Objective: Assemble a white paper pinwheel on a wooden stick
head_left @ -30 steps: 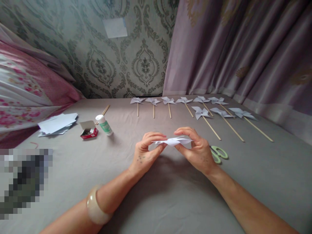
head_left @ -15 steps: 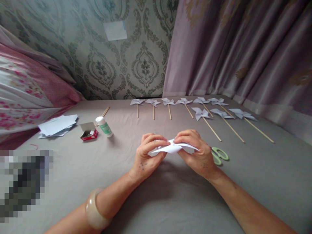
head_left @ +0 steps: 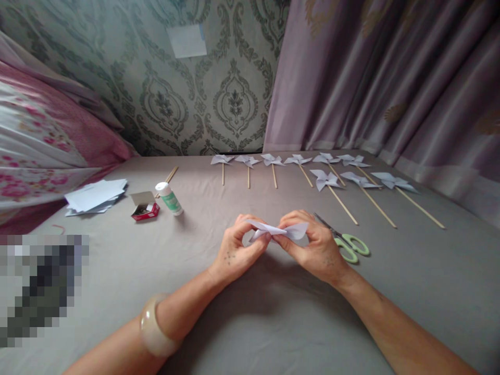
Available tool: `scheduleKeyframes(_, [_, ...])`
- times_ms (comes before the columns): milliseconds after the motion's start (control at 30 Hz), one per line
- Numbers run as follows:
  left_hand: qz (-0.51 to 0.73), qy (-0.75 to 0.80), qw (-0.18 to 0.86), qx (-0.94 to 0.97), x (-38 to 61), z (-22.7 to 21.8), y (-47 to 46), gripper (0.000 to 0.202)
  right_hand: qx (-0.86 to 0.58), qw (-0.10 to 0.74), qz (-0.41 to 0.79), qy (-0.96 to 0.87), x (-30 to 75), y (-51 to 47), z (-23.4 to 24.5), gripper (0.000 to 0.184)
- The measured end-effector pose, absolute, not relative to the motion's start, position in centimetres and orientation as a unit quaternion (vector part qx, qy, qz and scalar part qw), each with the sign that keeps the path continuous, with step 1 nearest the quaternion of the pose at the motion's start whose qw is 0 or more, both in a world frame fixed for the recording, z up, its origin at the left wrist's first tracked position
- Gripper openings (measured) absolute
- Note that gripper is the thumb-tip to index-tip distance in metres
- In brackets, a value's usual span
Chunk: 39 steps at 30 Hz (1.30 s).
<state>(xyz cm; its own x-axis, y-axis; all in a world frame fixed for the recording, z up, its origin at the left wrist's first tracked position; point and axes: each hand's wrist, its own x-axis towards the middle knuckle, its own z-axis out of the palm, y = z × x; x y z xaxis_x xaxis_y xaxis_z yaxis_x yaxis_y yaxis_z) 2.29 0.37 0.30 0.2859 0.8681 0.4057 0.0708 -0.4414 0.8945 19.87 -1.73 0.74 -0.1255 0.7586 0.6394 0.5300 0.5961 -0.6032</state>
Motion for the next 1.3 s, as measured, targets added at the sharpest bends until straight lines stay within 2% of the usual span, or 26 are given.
scheduleKeyframes(633, [0.466, 0.362, 0.380, 0.713, 2.3, 0.2, 0.5, 0.012, -0.424, 0.499, 0.120, -0.746, 19.9, -1.8, 0.2, 0.009])
scheduleKeyframes(833, [0.462, 0.366, 0.400, 0.702, 2.3, 0.1, 0.5, 0.013, -0.417, 0.494, 0.150, -0.748, 20.1, -1.7, 0.1, 0.003])
scheduleKeyframes(967, [0.450, 0.369, 0.437, 0.686, 2.2, 0.0, 0.4, 0.017, -0.431, 0.484, 0.199, -0.735, 20.3, -1.8, 0.2, 0.006])
scheduleKeyframes(1167, [0.440, 0.344, 0.559, 0.613, 1.9, -0.4, 0.8, 0.033, -0.483, 0.445, 0.332, -0.677, 20.3, -1.6, -0.1, 0.026])
scheduleKeyframes(1233, [0.435, 0.340, 0.601, 0.577, 2.1, -0.6, 1.1, 0.041, -0.489, 0.450, 0.380, -0.644, 20.3, -1.4, -0.2, 0.031])
scheduleKeyframes(1300, [0.448, 0.362, 0.601, 0.554, 2.2, -0.7, 1.2, 0.046, -0.500, 0.470, 0.434, -0.584, 20.2, -1.1, -0.1, 0.036])
